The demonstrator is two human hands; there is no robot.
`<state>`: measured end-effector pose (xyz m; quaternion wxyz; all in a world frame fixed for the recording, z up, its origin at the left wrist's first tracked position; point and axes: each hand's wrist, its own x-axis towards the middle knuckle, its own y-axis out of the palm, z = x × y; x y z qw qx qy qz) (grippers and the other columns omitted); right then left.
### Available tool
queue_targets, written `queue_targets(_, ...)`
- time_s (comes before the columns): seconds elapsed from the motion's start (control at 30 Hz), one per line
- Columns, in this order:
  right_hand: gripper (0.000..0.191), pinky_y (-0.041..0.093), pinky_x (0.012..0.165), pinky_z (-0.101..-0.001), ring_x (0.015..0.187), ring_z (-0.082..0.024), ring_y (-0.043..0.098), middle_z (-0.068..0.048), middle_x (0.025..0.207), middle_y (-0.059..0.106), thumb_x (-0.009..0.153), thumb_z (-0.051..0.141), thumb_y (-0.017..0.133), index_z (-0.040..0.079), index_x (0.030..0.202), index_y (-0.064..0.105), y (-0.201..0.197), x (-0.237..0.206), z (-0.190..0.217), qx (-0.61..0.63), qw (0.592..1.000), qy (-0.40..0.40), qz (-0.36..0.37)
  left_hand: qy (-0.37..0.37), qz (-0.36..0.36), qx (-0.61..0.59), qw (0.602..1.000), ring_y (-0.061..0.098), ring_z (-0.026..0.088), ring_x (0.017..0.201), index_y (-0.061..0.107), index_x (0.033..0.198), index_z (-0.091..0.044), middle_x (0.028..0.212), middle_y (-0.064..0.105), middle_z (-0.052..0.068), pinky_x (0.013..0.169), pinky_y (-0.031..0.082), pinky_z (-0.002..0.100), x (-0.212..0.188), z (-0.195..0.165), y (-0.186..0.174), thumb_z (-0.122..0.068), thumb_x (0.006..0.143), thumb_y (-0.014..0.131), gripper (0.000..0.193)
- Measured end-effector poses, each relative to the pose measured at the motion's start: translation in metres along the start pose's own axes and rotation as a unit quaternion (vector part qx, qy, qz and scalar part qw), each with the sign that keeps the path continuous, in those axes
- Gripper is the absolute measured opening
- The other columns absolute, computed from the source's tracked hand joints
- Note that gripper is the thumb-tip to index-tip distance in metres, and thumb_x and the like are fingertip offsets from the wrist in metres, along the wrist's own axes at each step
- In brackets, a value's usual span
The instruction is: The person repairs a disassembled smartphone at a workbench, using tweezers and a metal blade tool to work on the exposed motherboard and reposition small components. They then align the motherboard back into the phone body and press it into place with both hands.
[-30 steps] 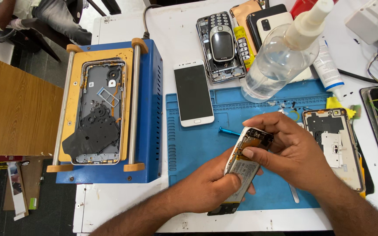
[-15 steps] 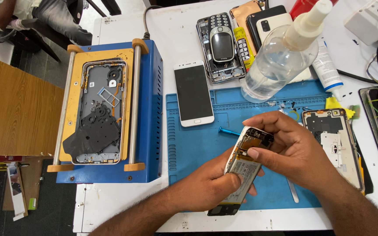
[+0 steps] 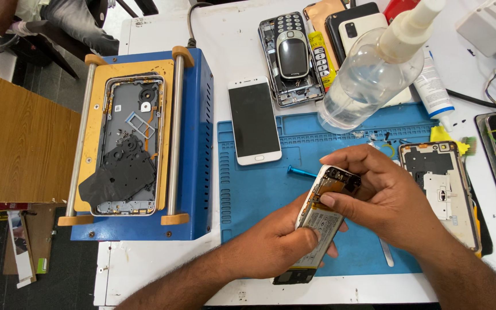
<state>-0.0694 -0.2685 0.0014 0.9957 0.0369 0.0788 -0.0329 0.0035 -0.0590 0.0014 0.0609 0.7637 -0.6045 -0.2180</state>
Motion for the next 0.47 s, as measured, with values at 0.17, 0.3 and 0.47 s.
queue_targets(0.17,0.049,0.061,0.076,-0.0305,0.092,-0.012,0.070,-0.010,0.105,0.072,0.082,-0.001,0.077,0.004,0.127,0.059,-0.0006,-0.0020,-0.0027,-0.020,1.000,0.008,-0.003,-0.015,-0.002,-0.028,1.000,0.063,0.022,0.109,0.009,0.165,-0.005,0.130,0.051,0.019,0.092,0.058,0.043,-0.0013,0.0027,0.0004,-0.012,0.092,0.037,0.079)
queue_targets(0.3,0.050,0.062,0.070,-0.0311,0.094,-0.013,0.070,-0.010,0.110,0.071,0.085,-0.002,0.078,0.004,0.131,0.058,-0.0004,-0.0019,-0.0043,-0.014,1.000,-0.007,0.018,-0.018,-0.006,-0.031,0.999,0.062,0.022,0.109,0.009,0.165,-0.006,0.130,0.050,0.018,0.091,0.059,0.043,-0.0007,0.0034,0.0000,-0.011,0.090,0.037,0.080)
queue_targets(0.47,0.050,0.062,0.068,-0.0279,0.093,-0.012,0.070,-0.010,0.109,0.070,0.084,0.000,0.077,0.005,0.130,0.058,-0.0001,-0.0024,-0.0016,-0.012,1.000,-0.007,0.018,-0.016,-0.002,-0.022,1.000,0.063,0.024,0.111,0.008,0.165,-0.006,0.131,0.051,0.019,0.093,0.059,0.042,-0.0029,0.0034,-0.0002,-0.011,0.091,0.038,0.080)
